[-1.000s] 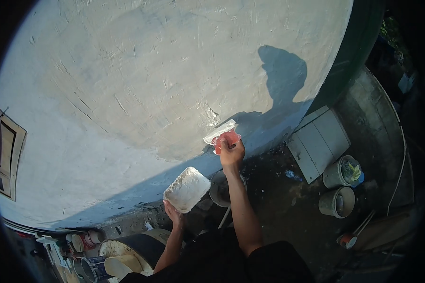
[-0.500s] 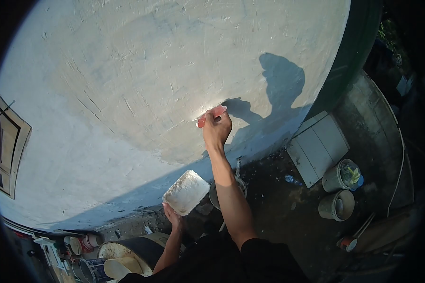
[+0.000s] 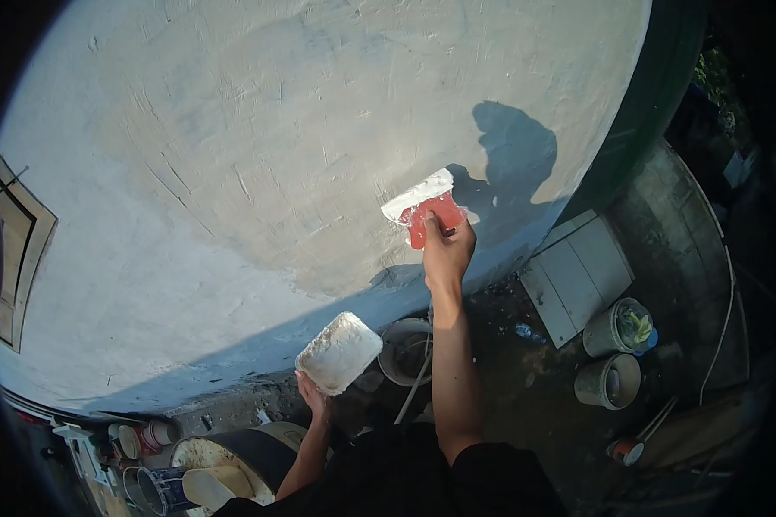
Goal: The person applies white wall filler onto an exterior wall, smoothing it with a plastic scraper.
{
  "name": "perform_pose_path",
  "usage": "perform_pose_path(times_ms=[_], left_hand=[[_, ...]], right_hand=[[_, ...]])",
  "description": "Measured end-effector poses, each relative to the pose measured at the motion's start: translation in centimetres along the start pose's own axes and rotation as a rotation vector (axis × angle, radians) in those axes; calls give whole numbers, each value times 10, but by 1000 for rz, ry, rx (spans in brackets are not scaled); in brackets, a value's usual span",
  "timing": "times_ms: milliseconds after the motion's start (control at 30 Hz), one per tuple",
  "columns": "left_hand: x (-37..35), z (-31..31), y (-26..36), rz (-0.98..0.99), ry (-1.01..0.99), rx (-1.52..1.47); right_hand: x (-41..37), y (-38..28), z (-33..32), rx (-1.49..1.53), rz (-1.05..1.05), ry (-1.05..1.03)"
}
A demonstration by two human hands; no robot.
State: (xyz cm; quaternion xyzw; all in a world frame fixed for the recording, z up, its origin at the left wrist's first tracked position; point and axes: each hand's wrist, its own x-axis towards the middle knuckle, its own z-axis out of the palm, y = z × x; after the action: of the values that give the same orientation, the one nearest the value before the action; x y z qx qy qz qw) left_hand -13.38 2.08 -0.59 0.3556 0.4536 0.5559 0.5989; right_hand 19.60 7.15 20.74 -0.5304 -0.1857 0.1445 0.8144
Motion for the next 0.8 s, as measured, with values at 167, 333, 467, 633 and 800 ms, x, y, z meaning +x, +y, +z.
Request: perform_pose_path(times_ms=[167,333,467,633,800], left_hand=[[-4,-5,7,-4,-63,-59],[-2,-9,6,45,-76,-45],[-10,-9,14,-29,-10,-14],[-14,-20,16,-62,27,6],[-8,-47,-11,1,119,208]], right_hand=[[-18,48,-17,-495,-94,137],[-7,11,23,-774,-950,144],[5,37,23,-1008,-1182,-179],[14,106,-1,-1334,-1333,-391],[-7,166,-34,-1382,-1280,-570]])
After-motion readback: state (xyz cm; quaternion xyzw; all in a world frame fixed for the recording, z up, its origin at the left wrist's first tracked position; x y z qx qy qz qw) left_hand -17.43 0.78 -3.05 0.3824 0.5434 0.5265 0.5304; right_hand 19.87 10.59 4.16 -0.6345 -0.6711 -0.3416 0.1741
